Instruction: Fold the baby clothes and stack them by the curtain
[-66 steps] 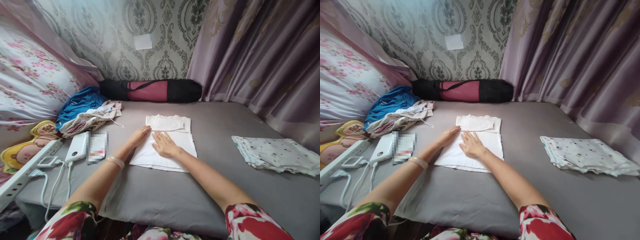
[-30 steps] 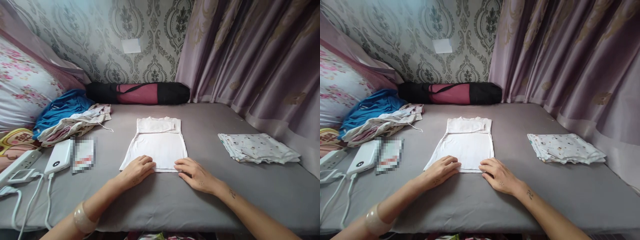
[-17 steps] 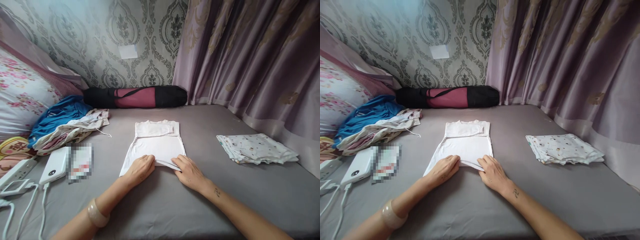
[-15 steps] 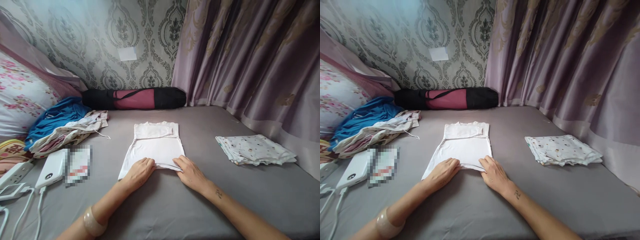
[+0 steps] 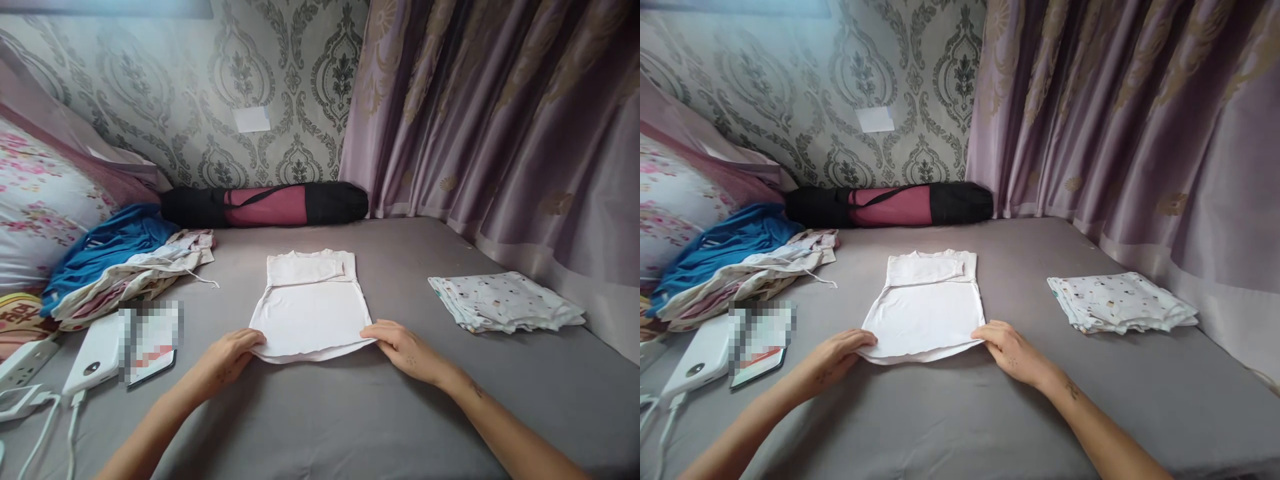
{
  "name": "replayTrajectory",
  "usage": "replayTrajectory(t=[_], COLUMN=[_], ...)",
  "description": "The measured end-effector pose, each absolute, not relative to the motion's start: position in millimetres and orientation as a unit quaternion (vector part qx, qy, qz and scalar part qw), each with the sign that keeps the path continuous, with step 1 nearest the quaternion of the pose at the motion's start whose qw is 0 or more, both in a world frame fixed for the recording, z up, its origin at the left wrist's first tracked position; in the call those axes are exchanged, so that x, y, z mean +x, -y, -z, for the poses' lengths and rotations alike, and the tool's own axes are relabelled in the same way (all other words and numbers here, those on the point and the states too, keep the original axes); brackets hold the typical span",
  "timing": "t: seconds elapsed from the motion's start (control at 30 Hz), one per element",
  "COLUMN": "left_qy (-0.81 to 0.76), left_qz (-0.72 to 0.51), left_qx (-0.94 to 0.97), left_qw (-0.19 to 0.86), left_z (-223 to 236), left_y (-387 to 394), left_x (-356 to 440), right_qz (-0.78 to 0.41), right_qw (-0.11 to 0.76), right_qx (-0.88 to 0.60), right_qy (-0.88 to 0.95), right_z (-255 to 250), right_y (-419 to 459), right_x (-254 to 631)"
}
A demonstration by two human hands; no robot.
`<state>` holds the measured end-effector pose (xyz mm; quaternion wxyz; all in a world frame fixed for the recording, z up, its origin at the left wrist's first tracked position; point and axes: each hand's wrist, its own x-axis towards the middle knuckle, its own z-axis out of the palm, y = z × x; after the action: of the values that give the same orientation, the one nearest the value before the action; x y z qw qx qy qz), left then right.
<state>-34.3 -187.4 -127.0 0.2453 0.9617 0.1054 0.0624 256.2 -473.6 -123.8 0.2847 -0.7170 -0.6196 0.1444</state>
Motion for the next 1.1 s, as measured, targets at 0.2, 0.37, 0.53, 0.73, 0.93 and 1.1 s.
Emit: replayTrajectory(t=[0.2, 0.37, 0.53, 0.73, 0.93, 1.1], left_qy=[-0.276, -0.316, -0.399, -0.442, -0.441, -0.43], left_qz=[-0.165, -0.306, -0.364, -0.339, -0.31, -0.305], left_qx=[0.831, 0.755, 0.757, 0.786, 0.818, 0.828], left_qw=[0.454, 0.486, 0.368, 0.267, 0.201, 0.19], left_z=[110.7, 114.6, 126.8, 134.7, 143.4, 144.9], left_y=[168.4, 152.6, 142.7, 130.4, 112.7, 98.7], left_x=[-16.6, 22.4, 67.8, 100.3, 121.7, 135.7], right_qz=[-0.15, -0.093, -0.002, 0.023, 0.052, 0.048], right_qw=[0.387, 0.514, 0.441, 0.316, 0.234, 0.196], right_qx=[-0.788, -0.77, -0.85, -0.911, -0.929, -0.933], right_qy=[0.455, 0.366, 0.288, 0.263, 0.283, 0.298], right_z=[113.5, 125.3, 126.7, 123.7, 126.6, 127.9], right_y=[449.6, 408.7, 363.8, 331.8, 310.4, 294.6], right_x=[264.5, 291.0, 303.9, 302.7, 319.2, 333.3])
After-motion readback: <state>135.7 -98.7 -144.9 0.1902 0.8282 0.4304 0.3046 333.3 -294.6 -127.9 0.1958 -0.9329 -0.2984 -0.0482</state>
